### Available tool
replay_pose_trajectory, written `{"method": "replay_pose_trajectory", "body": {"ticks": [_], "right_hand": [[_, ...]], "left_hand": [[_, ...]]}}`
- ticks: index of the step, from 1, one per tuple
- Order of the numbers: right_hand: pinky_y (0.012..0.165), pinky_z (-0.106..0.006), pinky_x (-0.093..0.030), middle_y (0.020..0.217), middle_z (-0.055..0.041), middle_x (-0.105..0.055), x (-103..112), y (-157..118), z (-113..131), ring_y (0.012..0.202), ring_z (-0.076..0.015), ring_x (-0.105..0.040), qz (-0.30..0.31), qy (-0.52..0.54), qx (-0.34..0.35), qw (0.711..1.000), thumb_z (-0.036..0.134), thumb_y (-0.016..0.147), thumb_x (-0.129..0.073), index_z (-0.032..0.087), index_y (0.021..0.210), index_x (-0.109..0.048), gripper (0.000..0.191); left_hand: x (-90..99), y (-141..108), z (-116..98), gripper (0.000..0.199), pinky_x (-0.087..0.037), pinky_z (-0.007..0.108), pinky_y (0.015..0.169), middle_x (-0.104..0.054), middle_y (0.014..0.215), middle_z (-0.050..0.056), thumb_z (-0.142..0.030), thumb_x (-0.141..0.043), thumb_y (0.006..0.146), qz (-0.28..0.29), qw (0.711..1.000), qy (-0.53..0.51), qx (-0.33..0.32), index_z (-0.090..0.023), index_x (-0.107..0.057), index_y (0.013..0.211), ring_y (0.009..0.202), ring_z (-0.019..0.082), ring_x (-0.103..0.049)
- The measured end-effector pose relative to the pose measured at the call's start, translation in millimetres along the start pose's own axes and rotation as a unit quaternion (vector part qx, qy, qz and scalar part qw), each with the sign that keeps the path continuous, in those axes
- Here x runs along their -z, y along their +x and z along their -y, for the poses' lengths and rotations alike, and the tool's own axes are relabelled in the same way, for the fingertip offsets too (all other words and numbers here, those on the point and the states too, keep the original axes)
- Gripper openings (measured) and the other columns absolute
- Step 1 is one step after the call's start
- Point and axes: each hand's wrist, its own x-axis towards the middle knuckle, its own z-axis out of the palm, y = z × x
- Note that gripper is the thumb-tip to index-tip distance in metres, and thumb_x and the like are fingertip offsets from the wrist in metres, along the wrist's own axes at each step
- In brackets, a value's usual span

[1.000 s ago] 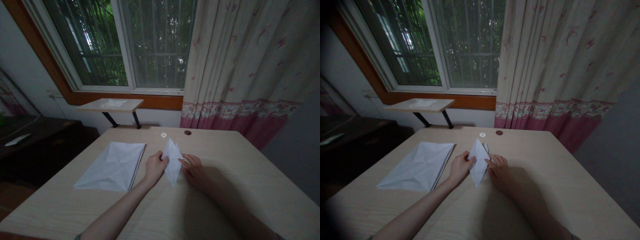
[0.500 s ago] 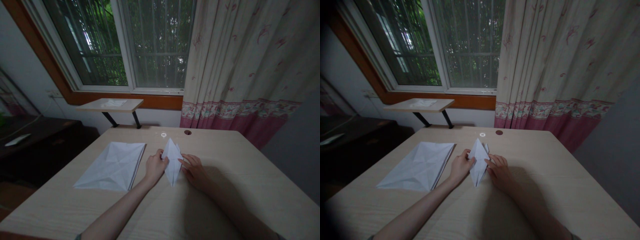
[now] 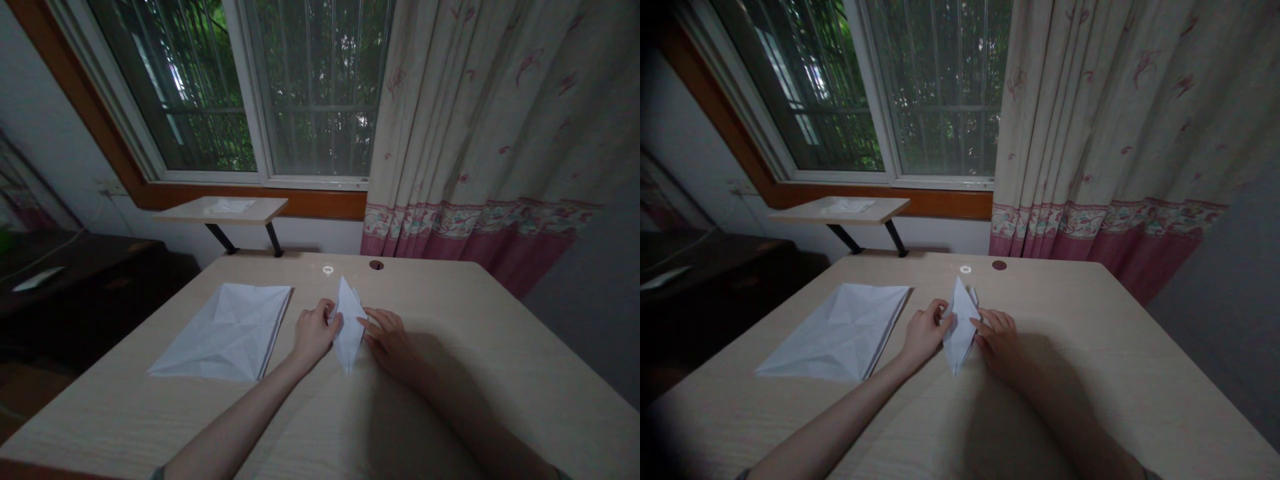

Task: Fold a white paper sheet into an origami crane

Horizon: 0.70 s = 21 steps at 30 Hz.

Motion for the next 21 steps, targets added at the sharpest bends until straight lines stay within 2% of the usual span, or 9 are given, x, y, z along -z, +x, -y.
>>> {"method": "replay_pose_trajectory", "body": {"ticks": [4,7,10,16,18,21], "right_hand": [[0.102,-0.048,-0.037,0.134,-0.0124,-0.056,1.0,0.9,0.5,0.121,-0.0278,-0.048,0.008,-0.003,-0.011,1.000,0.020,0.097,-0.045,0.022,0.130,-0.058,0.036],[0.103,-0.048,-0.037,0.134,-0.0124,-0.056,0.9,1.4,0.7,0.121,-0.0277,-0.048,0.014,-0.005,-0.022,1.000,0.020,0.096,-0.046,0.022,0.130,-0.059,0.036],[0.102,-0.048,-0.038,0.134,-0.0123,-0.057,0.7,1.3,0.7,0.121,-0.0277,-0.049,0.018,-0.012,-0.028,0.999,0.020,0.096,-0.047,0.022,0.129,-0.060,0.036],[0.101,-0.050,-0.038,0.133,-0.0130,-0.058,1.4,1.1,0.7,0.120,-0.0287,-0.050,0.023,-0.015,-0.032,0.999,0.020,0.095,-0.047,0.020,0.128,-0.061,0.036],[0.101,-0.050,-0.038,0.133,-0.0124,-0.058,1.5,1.5,0.5,0.121,-0.0284,-0.050,0.026,-0.013,-0.035,0.999,0.020,0.094,-0.048,0.021,0.129,-0.060,0.037],[0.101,-0.050,-0.039,0.134,-0.0120,-0.058,1.3,2.3,0.6,0.121,-0.0282,-0.050,0.027,-0.014,-0.042,0.999,0.020,0.094,-0.047,0.021,0.129,-0.060,0.037]], "left_hand": [[-1.0,3.2,6.8,0.027,-0.042,0.028,0.072,-0.072,0.086,0.002,-0.033,-0.036,0.099,-0.016,0.999,-0.045,0.013,-0.024,-0.062,0.106,0.080,0.021,-0.065],[-3.1,8.3,13.6,0.033,-0.043,0.027,0.069,-0.072,0.084,0.002,-0.028,-0.028,0.101,-0.027,0.997,-0.060,0.042,-0.022,-0.058,0.111,0.080,0.020,-0.067],[-4.3,11.7,16.9,0.029,-0.042,0.027,0.069,-0.072,0.083,0.002,-0.025,-0.030,0.100,-0.030,0.996,-0.054,0.062,-0.021,-0.057,0.111,0.077,0.020,-0.068],[1.0,7.8,11.9,0.025,-0.036,0.036,0.087,-0.070,0.107,0.006,-0.020,-0.039,0.097,-0.054,0.997,0.000,0.057,-0.022,-0.060,0.111,0.102,0.024,-0.061],[2.4,6.0,10.2,0.025,-0.034,0.038,0.088,-0.068,0.115,0.007,-0.017,-0.043,0.095,-0.052,0.997,0.018,0.049,-0.023,-0.063,0.109,0.109,0.026,-0.056],[2.4,4.4,8.8,0.028,-0.032,0.038,0.087,-0.066,0.116,0.007,-0.011,-0.048,0.088,-0.035,0.998,0.035,0.036,-0.023,-0.068,0.103,0.110,0.027,-0.053]]}}
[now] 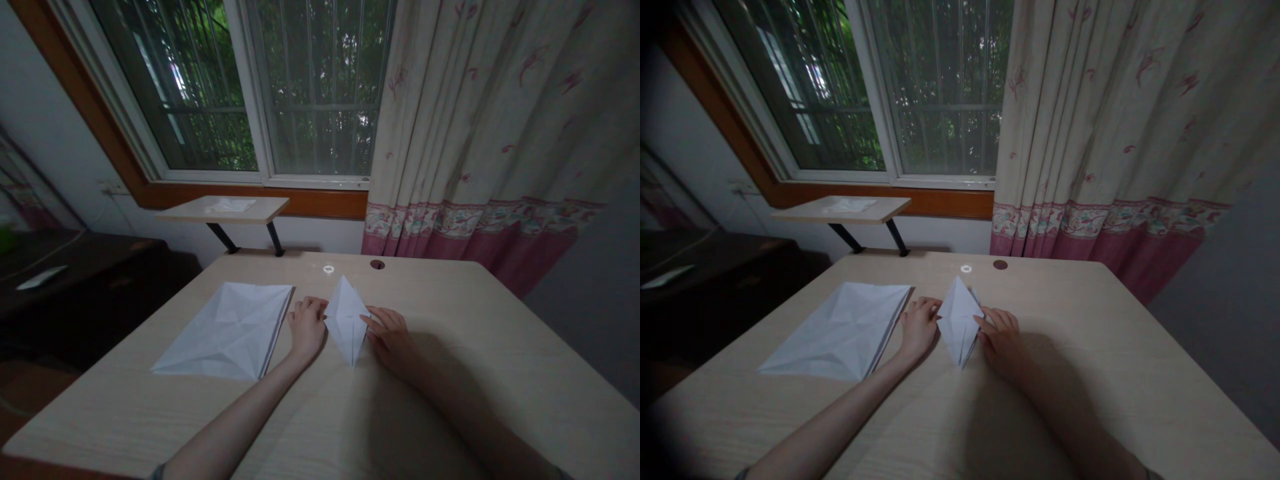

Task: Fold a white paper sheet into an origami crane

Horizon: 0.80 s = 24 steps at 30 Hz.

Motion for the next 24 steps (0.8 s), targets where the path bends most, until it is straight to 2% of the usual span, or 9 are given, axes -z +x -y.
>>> {"method": "replay_pose_trajectory", "body": {"ticks": [4,17,24], "right_hand": [[0.101,-0.050,-0.039,0.133,-0.0126,-0.058,-0.7,0.4,0.2,0.121,-0.0284,-0.050,-0.002,0.000,-0.012,1.000,0.019,0.094,-0.047,0.020,0.127,-0.061,0.036],[0.099,-0.049,-0.042,0.131,-0.0144,-0.058,-2.8,-1.4,-5.3,0.120,-0.0286,-0.052,-0.035,0.027,0.001,0.999,0.020,0.094,-0.047,0.020,0.128,-0.060,0.036],[0.098,-0.049,-0.044,0.130,-0.0143,-0.058,-3.9,-1.3,-7.3,0.119,-0.0284,-0.052,-0.048,0.052,0.000,0.998,0.015,0.092,-0.046,0.019,0.128,-0.059,0.039]], "left_hand": [[-0.5,-2.0,-3.3,0.027,-0.031,0.037,0.086,-0.067,0.113,0.006,-0.011,-0.051,0.085,0.019,1.000,0.010,-0.015,-0.024,-0.070,0.099,0.109,0.027,-0.052],[-0.7,-5.3,-10.9,0.024,-0.031,0.038,0.088,-0.069,0.110,0.003,-0.020,-0.045,0.093,0.063,0.995,-0.030,-0.071,-0.024,-0.066,0.103,0.108,0.024,-0.054],[-1.7,-5.8,-10.2,0.017,-0.032,0.035,0.087,-0.069,0.099,0.002,-0.031,-0.057,0.090,0.069,0.992,-0.057,-0.084,-0.023,-0.063,0.104,0.096,0.023,-0.058]]}}
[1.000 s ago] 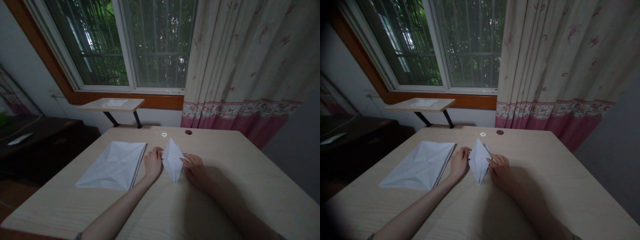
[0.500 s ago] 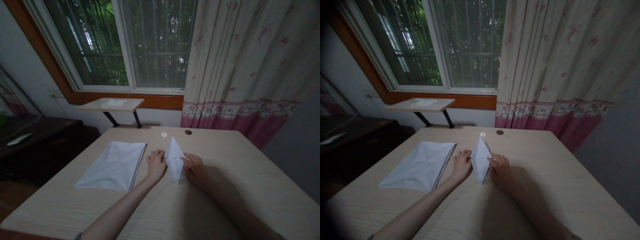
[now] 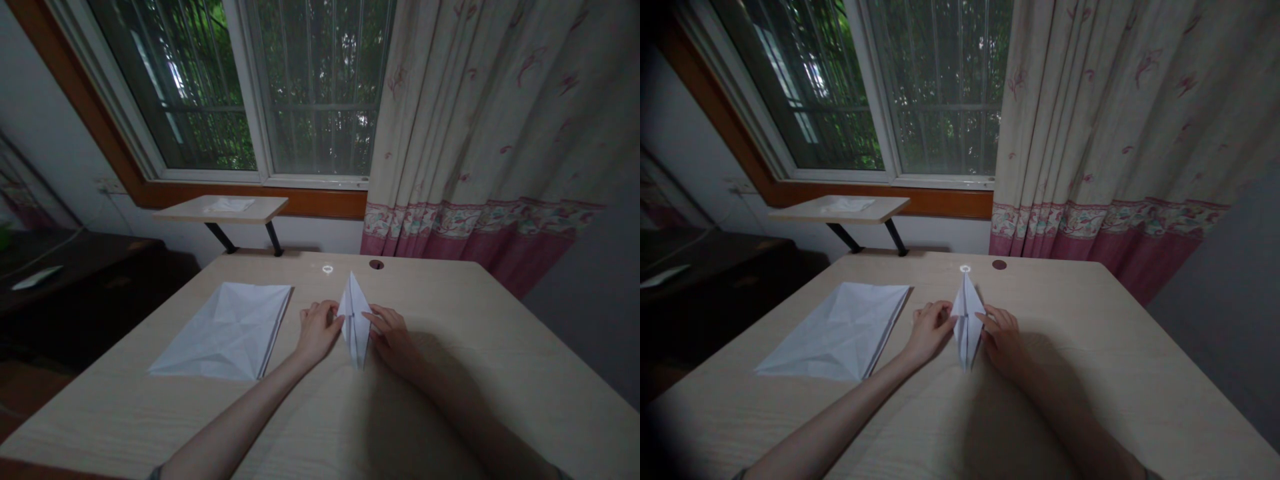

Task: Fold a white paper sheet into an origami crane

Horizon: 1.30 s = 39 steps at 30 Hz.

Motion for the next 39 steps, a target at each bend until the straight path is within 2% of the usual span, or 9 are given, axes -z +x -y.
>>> {"method": "replay_pose_trajectory", "body": {"ticks": [5,10,19,25,34,39], "right_hand": [[0.097,-0.049,-0.045,0.129,-0.0144,-0.058,2.0,0.3,1.9,0.118,-0.0275,-0.053,-0.006,0.003,0.007,1.000,0.009,0.090,-0.040,0.019,0.126,-0.060,0.042],[0.096,-0.049,-0.046,0.128,-0.0143,-0.060,6.7,2.1,5.2,0.116,-0.0277,-0.054,-0.001,-0.002,0.018,1.000,0.010,0.091,-0.038,0.019,0.125,-0.061,0.042],[0.094,-0.046,-0.047,0.118,-0.0123,-0.064,7.2,2.7,6.5,0.110,-0.0269,-0.057,0.013,0.013,0.004,1.000,0.019,0.095,-0.043,0.020,0.122,-0.063,0.034],[0.093,-0.044,-0.048,0.114,-0.0117,-0.065,13.3,5.1,11.1,0.106,-0.0258,-0.058,0.023,0.055,0.014,0.998,0.018,0.096,-0.041,0.018,0.124,-0.060,0.033],[0.093,-0.044,-0.049,0.114,-0.0107,-0.067,11.3,3.9,9.8,0.106,-0.0257,-0.060,0.002,0.076,0.021,0.997,0.022,0.099,-0.037,0.020,0.122,-0.058,0.031],[0.089,-0.044,-0.051,0.109,-0.0121,-0.067,9.3,1.7,9.7,0.101,-0.0260,-0.062,-0.028,0.075,-0.019,0.997,0.025,0.097,-0.041,0.018,0.118,-0.057,0.027]], "left_hand": [[-0.7,-0.6,0.4,0.010,-0.031,0.034,0.084,-0.067,0.092,0.001,-0.029,-0.061,0.087,-0.007,1.000,-0.008,-0.013,-0.022,-0.061,0.095,0.093,0.022,-0.058],[0.3,-0.7,-2.5,0.011,-0.031,0.035,0.086,-0.067,0.098,0.002,-0.030,-0.063,0.085,-0.001,1.000,0.011,-0.010,-0.022,-0.060,0.092,0.099,0.024,-0.057],[-1.9,-1.9,0.1,0.009,-0.034,0.034,0.084,-0.065,0.094,0.001,-0.024,-0.061,0.085,-0.020,0.999,-0.008,-0.049,-0.021,-0.058,0.093,0.095,0.023,-0.058],[-8.3,-0.8,3.6,0.015,-0.037,0.033,0.085,-0.064,0.094,0.002,-0.017,-0.062,0.082,-0.022,0.998,-0.022,-0.046,-0.020,-0.055,0.095,0.094,0.022,-0.058],[-4.9,-2.6,-0.2,0.012,-0.037,0.034,0.083,-0.065,0.094,0.003,-0.019,-0.060,0.086,-0.017,0.997,0.003,-0.074,-0.019,-0.058,0.098,0.093,0.023,-0.058],[-3.8,-2.7,-0.7,0.006,-0.038,0.035,0.082,-0.064,0.091,0.003,-0.019,-0.058,0.085,-0.016,0.995,-0.008,-0.094,-0.020,-0.058,0.091,0.092,0.024,-0.057]]}}
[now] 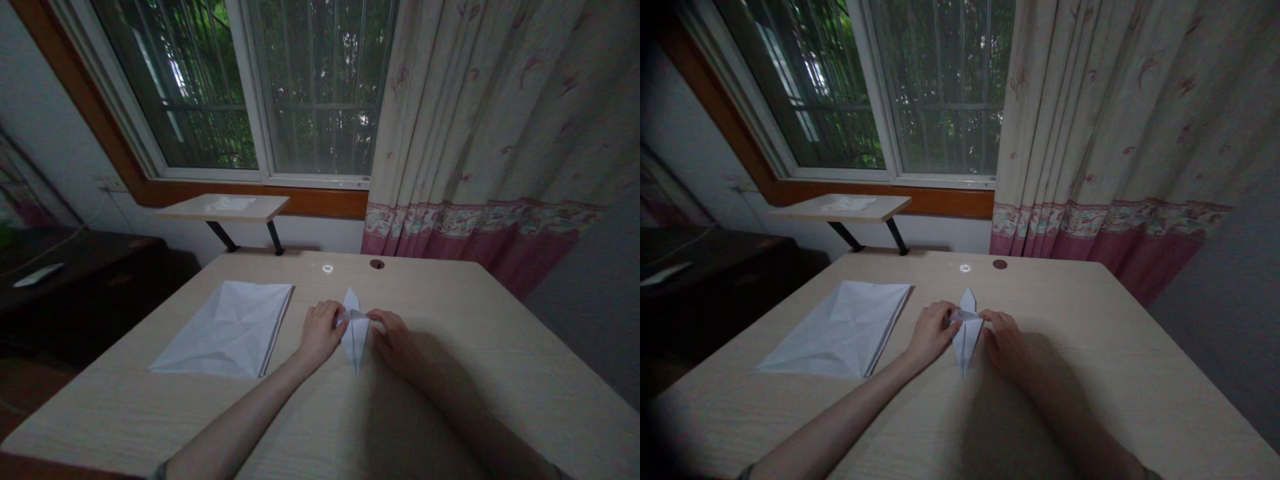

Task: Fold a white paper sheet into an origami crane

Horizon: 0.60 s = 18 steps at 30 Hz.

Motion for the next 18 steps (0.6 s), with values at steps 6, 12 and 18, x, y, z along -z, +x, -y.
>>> {"method": "replay_pose_trajectory", "body": {"ticks": [6,12,18], "right_hand": [[0.090,-0.044,-0.050,0.109,-0.0095,-0.070,1.6,3.3,1.0,0.101,-0.0250,-0.063,0.016,-0.004,0.035,0.999,0.018,0.096,-0.038,0.020,0.115,-0.062,0.030],[0.088,-0.045,-0.050,0.110,-0.0102,-0.070,2.9,3.7,-0.8,0.100,-0.0258,-0.063,0.015,-0.015,0.052,0.998,0.015,0.094,-0.040,0.020,0.112,-0.064,0.031],[0.088,-0.046,-0.051,0.110,-0.0105,-0.068,0.4,0.9,-5.5,0.101,-0.0254,-0.061,0.003,-0.006,0.059,0.998,0.011,0.092,-0.042,0.021,0.111,-0.064,0.031]], "left_hand": [[-1.9,-0.5,0.9,0.020,-0.042,0.030,0.080,-0.062,0.090,0.002,-0.007,-0.057,0.072,0.008,0.997,-0.064,-0.037,-0.021,-0.056,0.086,0.090,0.020,-0.056],[-0.7,-2.4,2.7,0.026,-0.041,0.030,0.078,-0.060,0.089,0.002,-0.007,-0.051,0.067,0.004,0.988,-0.148,-0.045,-0.020,-0.057,0.088,0.085,0.020,-0.053],[-2.8,-0.2,8.8,0.025,-0.042,0.030,0.078,-0.061,0.090,0.003,-0.008,-0.044,0.072,0.013,0.981,-0.194,-0.027,-0.019,-0.059,0.089,0.085,0.020,-0.054]]}}
